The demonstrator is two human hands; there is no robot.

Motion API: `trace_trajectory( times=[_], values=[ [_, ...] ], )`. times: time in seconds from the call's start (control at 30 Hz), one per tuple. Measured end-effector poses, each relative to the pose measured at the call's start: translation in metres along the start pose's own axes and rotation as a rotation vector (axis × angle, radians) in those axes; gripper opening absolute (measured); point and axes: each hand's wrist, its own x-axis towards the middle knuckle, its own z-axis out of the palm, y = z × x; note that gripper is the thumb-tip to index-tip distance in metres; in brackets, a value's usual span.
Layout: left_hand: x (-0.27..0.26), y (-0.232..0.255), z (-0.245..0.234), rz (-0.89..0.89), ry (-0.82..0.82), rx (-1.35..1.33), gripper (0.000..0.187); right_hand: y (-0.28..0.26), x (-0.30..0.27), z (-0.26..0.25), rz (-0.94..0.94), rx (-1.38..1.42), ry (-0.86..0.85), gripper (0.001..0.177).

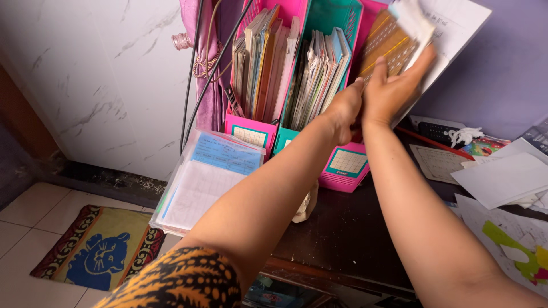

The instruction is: The person sorts through a stack of papers and notebooks on a desk, flips through the pages of a large bound book, and places items into different colored vertical file organizers.

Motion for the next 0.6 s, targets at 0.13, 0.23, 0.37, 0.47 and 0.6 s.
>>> trace_trajectory(
  times=[0.13,0.23,0.37,0.47,0.6],
  values=[
    [0.024,0.008,0.009,-0.116,0.071,-0.165,0.061,0.033,0.001,0.013,-0.139,0.026,0.071,0.079],
    [0.048,0.001,0.018,-0.106,0.119,-0.182,0.058,0.051,-0.004,0.016,-0.012,0.048,0.038,0.081],
    [0.083,-0.009,0.019,-0.082,0.201,-0.201,0.058,0.048,-0.003,0.014,0.125,0.027,-0.076,0.077],
    [0.104,-0.018,0.015,-0.049,0.261,-0.164,0.059,0.024,0.007,0.000,0.221,-0.012,-0.203,0.074],
    [0.109,-0.029,0.013,-0.056,0.273,-0.126,0.049,-0.023,0.051,-0.027,0.209,-0.399,-0.506,0.074]
  ],
)
